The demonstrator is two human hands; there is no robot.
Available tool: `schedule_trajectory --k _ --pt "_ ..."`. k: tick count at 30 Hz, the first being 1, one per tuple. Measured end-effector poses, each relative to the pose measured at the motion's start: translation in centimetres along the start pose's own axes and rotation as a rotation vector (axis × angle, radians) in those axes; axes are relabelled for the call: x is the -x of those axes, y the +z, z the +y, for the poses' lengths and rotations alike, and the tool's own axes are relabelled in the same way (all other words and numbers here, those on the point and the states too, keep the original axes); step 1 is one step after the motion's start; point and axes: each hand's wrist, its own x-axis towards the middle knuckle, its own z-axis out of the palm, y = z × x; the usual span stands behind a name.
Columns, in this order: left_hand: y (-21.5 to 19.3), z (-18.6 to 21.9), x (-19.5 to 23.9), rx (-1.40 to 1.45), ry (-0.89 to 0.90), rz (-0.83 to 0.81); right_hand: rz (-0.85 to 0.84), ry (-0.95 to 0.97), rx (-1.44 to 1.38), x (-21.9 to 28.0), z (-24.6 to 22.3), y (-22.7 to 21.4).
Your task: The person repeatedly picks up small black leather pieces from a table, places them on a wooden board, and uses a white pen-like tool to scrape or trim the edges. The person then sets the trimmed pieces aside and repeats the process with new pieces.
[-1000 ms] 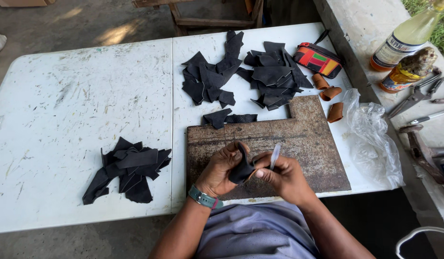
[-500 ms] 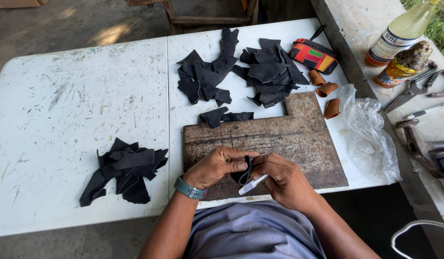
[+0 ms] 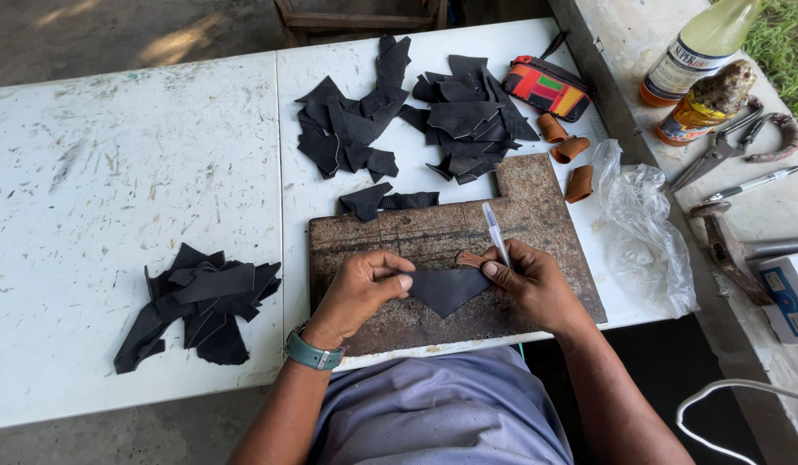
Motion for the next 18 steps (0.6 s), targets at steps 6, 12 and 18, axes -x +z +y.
schedule_trajectory --k 6,12,18 --pt "2.0 1.5 2.0 -0.589 -0.093 0.176 0.269 -0.083 0.135 -0.8 0.6 -1.8" --pt "-0.1 2.6 0.6 -1.120 0.175 0.147 0.276 -0.079 0.080 -0.1 1.0 -2.9" --pt "-0.7 3.1 -5.4 -1.361 0.346 -0.172 0.237 -0.065 0.014 0.6 1.0 -2.8"
